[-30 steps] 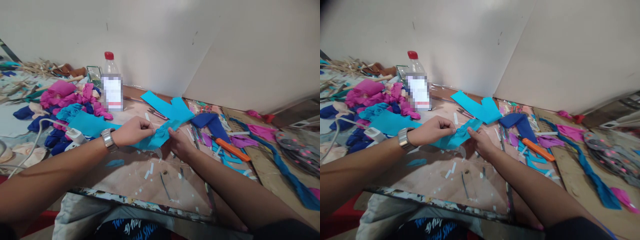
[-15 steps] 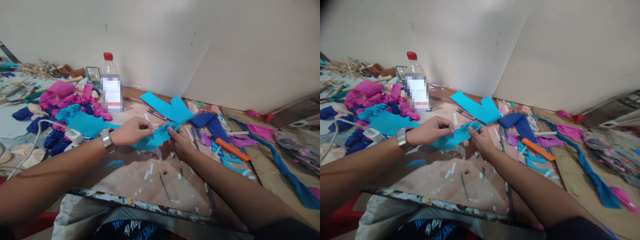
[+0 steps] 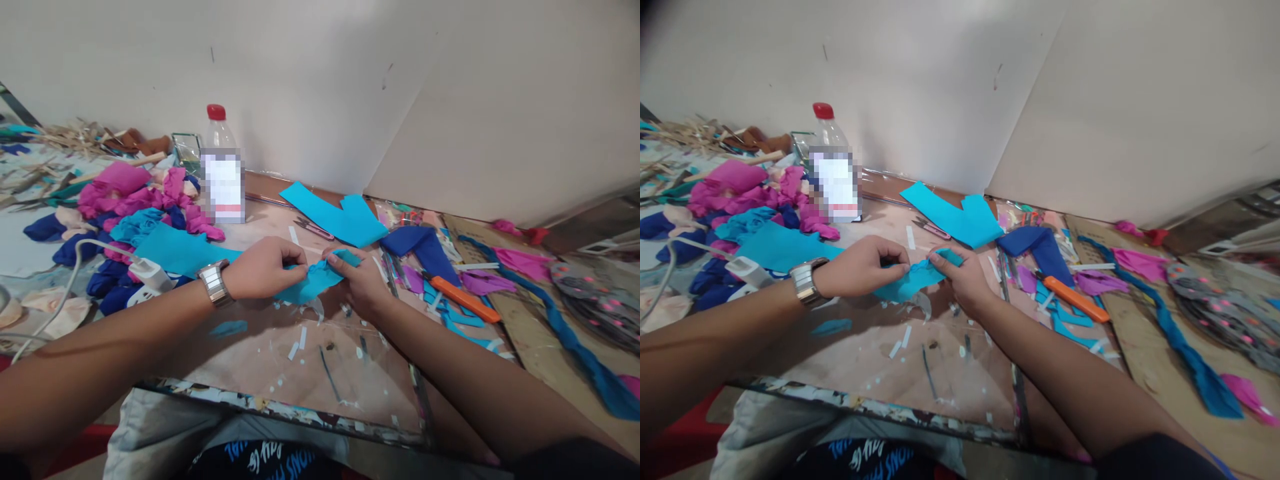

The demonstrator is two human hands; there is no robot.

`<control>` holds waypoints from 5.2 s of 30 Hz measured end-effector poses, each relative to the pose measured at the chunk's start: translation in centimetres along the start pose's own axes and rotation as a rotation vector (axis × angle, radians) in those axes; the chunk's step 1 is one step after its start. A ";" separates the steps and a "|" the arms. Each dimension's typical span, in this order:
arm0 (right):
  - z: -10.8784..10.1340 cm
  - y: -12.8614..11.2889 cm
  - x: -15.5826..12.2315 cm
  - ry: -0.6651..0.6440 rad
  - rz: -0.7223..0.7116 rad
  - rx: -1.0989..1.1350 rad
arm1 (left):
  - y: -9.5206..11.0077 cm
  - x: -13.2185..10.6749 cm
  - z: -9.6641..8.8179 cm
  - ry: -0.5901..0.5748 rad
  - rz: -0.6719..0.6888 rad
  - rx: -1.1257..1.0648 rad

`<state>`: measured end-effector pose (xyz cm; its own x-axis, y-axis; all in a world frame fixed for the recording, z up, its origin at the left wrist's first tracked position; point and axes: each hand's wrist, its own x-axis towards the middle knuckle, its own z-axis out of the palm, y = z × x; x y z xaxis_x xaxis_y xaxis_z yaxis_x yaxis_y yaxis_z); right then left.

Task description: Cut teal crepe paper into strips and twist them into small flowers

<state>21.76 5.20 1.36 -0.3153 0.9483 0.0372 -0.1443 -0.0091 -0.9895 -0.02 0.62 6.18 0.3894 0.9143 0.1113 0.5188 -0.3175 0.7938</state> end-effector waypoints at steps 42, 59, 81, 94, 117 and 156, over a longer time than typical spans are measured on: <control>0.2 0.3 -0.4 -0.093 0.076 0.017 | -0.1 -0.2 1.1 -0.043 0.013 -0.060; 0.2 0.5 -0.4 -0.057 0.123 0.065 | -0.3 -0.2 1.2 -0.074 0.047 -0.073; -0.7 1.5 -0.1 -0.102 0.166 -0.081 | -0.6 0.4 1.0 0.055 -0.005 -0.250; -0.8 1.3 -0.6 -0.276 0.189 -0.057 | -0.6 0.6 0.7 0.112 -0.032 -0.352; 0.1 0.6 -0.4 -0.055 0.090 0.191 | -0.2 0.4 0.7 -0.140 -0.083 -0.383; -0.2 0.5 -0.5 -0.218 0.067 0.001 | 0.3 -0.3 1.5 -0.114 0.000 -0.143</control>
<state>22.04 4.77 0.87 -0.5194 0.8545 0.0005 -0.1168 -0.0704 -0.9907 1.13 -0.07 5.48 0.4777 0.8771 0.0494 0.4082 -0.2714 0.8716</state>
